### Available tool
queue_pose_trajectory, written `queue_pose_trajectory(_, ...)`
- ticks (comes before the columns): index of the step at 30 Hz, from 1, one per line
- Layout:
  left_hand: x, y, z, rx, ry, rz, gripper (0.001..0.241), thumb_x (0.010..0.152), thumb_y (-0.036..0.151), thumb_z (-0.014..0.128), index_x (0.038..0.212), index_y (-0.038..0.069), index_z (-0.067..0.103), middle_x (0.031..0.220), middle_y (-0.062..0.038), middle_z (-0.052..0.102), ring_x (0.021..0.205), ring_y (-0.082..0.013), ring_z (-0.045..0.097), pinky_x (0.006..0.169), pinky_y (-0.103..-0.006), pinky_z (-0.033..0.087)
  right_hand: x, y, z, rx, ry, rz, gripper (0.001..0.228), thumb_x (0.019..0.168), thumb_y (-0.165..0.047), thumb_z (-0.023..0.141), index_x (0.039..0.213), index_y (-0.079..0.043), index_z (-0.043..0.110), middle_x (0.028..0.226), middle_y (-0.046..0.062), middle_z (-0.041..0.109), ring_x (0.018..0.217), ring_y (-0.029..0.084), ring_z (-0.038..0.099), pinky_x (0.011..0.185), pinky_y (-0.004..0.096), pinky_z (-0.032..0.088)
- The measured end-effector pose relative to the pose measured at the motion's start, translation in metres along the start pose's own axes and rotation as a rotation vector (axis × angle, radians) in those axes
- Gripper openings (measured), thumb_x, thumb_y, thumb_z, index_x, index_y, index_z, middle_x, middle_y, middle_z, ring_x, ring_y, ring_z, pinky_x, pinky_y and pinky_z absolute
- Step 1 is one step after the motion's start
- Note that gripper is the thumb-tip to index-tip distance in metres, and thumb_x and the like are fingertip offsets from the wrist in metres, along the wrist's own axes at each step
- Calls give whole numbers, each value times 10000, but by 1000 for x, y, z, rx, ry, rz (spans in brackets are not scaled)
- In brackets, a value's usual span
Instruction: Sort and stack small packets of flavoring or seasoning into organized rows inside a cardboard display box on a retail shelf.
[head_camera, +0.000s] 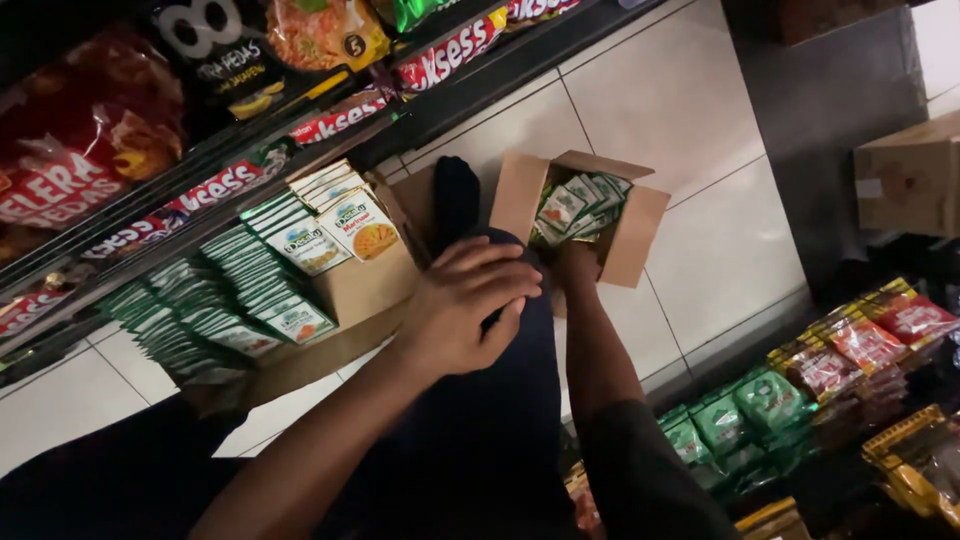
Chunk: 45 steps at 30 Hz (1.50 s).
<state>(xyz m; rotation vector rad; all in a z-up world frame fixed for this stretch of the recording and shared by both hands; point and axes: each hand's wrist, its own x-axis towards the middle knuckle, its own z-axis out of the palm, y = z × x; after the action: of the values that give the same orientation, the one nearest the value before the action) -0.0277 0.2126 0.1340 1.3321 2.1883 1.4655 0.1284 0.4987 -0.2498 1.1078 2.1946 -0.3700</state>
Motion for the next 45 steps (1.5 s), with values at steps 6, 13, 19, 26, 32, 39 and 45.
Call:
queue_pose_trajectory(6, 3, -2, 5, -41, 9, -10, 143, 921, 135, 649, 1043, 113, 722, 1178, -36, 729, 1245, -273, 647, 1142, -489, 464, 32, 26, 20, -31, 71, -188, 316, 862, -377, 686, 1084, -173, 781, 1104, 164, 749, 1027, 393, 719, 852, 539, 587)
queue_pose_trajectory(13, 1, -2, 4, -39, 6, -6, 157, 911, 131, 640, 1045, 106, 718, 1178, -41, 730, 1249, -284, 642, 1145, -498, 453, 37, 37, 12, -224, 265, -398, 309, 864, -396, 712, 884, -90, 752, 898, 175, 751, 828, 381, 742, 711, 493, 606)
queue_pose_trajectory(19, -1, -3, 1, -59, 8, 3, 155, 916, 128, 640, 1048, 91, 711, 1182, -42, 730, 1254, -293, 639, 1146, -504, 453, 57, 66, 26, 188, 494, -585, 240, 778, -310, 777, 799, -75, 734, 823, 175, 725, 731, 394, 703, 637, 490, 564)
queue_pose_trajectory(26, -6, 0, -3, -32, 55, 12, 133, 930, 125, 649, 1043, 95, 712, 1187, -46, 733, 1256, -291, 639, 1139, -496, 461, 8, 37, -34, 180, 499, -412, 417, 648, -402, 871, 800, -46, 717, 801, 173, 713, 757, 388, 700, 689, 482, 564)
queue_pose_trajectory(32, -11, -1, -2, -34, 96, 24, 131, 937, 126, 653, 1049, 97, 714, 1196, -43, 728, 1265, -286, 632, 1132, -487, 469, 16, 56, -16, 494, 523, -303, 293, 697, -307, 829, 880, -88, 759, 777, 131, 719, 737, 310, 709, 673, 436, 554)
queue_pose_trajectory(39, -22, -1, 1, -30, 124, -20, 178, 958, 148, 647, 1112, 112, 729, 1264, -56, 723, 1333, -290, 584, 1134, -477, 448, -27, 24, -76, 1023, 409, -308, 208, 901, -136, 778, 811, -29, 625, 722, -2, 603, 683, 92, 526, 600, 321, 452)
queue_pose_trajectory(45, -53, 3, -26, -77, 104, -10, 449, 974, 251, 673, 1391, 95, 610, 1442, -223, 589, 1352, -402, 514, 1106, -507, 432, -134, -67, -220, 942, 506, -577, 131, 964, -50, 743, 934, -19, 620, 755, -29, 513, 699, 63, 435, 601, 264, 376)
